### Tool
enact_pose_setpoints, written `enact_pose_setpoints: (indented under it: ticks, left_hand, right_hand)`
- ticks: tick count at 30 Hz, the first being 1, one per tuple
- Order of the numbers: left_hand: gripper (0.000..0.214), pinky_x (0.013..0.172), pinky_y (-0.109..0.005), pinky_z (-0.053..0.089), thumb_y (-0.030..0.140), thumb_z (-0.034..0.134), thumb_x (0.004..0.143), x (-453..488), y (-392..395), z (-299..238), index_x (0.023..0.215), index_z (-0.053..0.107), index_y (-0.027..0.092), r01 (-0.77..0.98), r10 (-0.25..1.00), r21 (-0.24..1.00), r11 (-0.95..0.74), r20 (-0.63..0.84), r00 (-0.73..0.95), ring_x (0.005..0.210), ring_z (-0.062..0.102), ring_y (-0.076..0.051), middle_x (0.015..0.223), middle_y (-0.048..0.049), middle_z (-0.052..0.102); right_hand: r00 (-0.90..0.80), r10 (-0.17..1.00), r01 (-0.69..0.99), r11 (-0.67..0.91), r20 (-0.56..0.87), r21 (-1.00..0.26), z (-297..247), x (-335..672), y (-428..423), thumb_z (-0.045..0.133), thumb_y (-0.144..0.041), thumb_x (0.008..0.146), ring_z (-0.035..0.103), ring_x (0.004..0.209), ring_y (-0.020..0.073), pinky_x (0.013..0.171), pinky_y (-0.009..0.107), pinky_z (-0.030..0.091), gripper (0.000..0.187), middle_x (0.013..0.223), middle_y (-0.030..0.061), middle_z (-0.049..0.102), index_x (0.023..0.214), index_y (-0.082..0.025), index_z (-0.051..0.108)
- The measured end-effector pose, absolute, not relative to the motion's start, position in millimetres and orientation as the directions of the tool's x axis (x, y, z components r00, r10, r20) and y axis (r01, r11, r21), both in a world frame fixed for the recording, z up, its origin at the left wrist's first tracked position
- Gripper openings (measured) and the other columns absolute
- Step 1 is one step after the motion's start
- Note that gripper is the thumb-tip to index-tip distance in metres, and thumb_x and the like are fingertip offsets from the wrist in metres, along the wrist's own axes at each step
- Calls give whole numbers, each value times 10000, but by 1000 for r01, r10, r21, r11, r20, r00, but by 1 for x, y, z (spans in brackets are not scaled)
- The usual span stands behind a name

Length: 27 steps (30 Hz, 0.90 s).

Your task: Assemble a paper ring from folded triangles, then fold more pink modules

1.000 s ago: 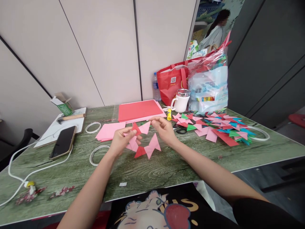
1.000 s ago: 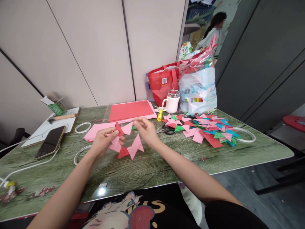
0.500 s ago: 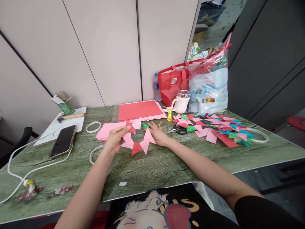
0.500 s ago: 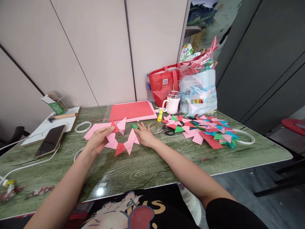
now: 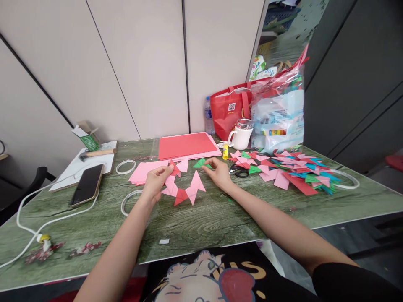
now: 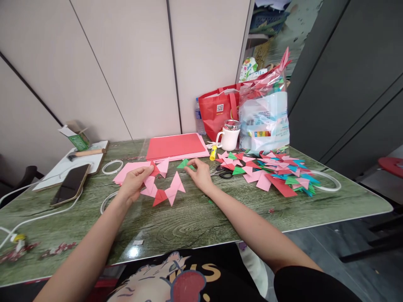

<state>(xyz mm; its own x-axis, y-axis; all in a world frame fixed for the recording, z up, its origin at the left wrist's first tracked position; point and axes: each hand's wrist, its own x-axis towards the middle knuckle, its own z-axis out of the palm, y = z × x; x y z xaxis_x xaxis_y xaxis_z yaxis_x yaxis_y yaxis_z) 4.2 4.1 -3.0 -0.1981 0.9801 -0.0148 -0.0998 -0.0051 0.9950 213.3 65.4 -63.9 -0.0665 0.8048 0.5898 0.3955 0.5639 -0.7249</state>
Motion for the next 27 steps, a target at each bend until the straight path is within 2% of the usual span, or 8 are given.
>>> enact_pose_setpoints:
  ticks: [3, 5, 9, 13, 18, 21, 24, 27]
  left_hand:
    - [315, 399, -169, 353, 388, 771, 525, 3, 5, -4, 636, 668, 111, -110, 979, 994, 25, -47, -197, 406, 496, -57, 556, -17, 666]
    - [303, 396, -161, 364, 362, 779, 525, 2, 5, -4, 649, 665, 111, -161, 979, 986, 43, -74, -189, 398, 496, -52, 552, -13, 665]
    - [278, 486, -206, 472, 301, 777, 552, 0, 4, -2, 720, 657, 114, -262, 989, 963, 56, -90, -120, 490, 604, -117, 605, -41, 686]
    - [229, 620, -292, 532, 203, 734, 620, 0, 4, -1, 794, 635, 93, -297, 998, 952, 66, -68, 5, 653, 668, -194, 705, -93, 705]
    - [105, 712, -356, 533, 111, 651, 680, 4, 2, 0, 768, 607, 74, -323, 992, 938, 125, -107, 73, 741, 677, -233, 737, -129, 704]
    - [111, 725, -392, 528, 79, 636, 668, 7, 0, 1, 767, 588, 89, -331, 985, 931, 153, -117, 124, 741, 679, -242, 733, -120, 702]
    - [153, 668, -340, 530, 85, 655, 644, 7, -2, 2, 774, 576, 104, -298, 984, 945, 137, -94, 153, 674, 674, -207, 714, -90, 698]
    - [171, 623, -286, 516, 135, 689, 640, 6, -2, 1, 762, 571, 112, -267, 985, 959, 97, -53, 167, 588, 643, -150, 699, -58, 687]
  right_hand:
    - [-33, 857, 194, 511, 515, -838, -62, 217, 65, 646, -290, 682, 603, 706, 165, 664, 308, 487, 400, 773, 28, 630, 1041, -144, 546]
    - [-60, 876, 113, 483, 479, -868, -61, 218, 65, 631, -301, 683, 599, 695, 158, 646, 306, 496, 424, 816, 35, 635, 1069, -148, 546]
    - [-20, 890, 67, 457, 456, -887, -57, 214, 62, 602, -338, 689, 591, 648, 157, 592, 298, 495, 252, 847, 47, 633, 860, -153, 614]
    - [114, 873, 66, 469, 474, -881, -52, 213, 60, 641, -338, 643, 597, 863, 222, 661, 303, 479, 192, 947, 83, 635, 662, -155, 584]
    - [81, 915, -100, 401, 394, -911, -48, 211, 56, 615, -317, 672, 631, 754, 201, 667, 309, 476, 161, 737, 17, 646, 687, -181, 530]
    - [82, 909, -184, 418, 410, -890, -46, 209, 53, 642, -309, 660, 646, 745, 198, 670, 304, 482, 194, 698, -6, 624, 719, -196, 496]
    - [43, 882, -153, 470, 469, -869, -45, 206, 49, 631, -320, 684, 637, 738, 177, 692, 309, 491, 202, 760, 7, 623, 781, -192, 510]
    - [-12, 852, -57, 522, 523, -851, -45, 204, 43, 621, -295, 709, 614, 718, 155, 625, 277, 492, 251, 823, 24, 628, 908, -190, 510]
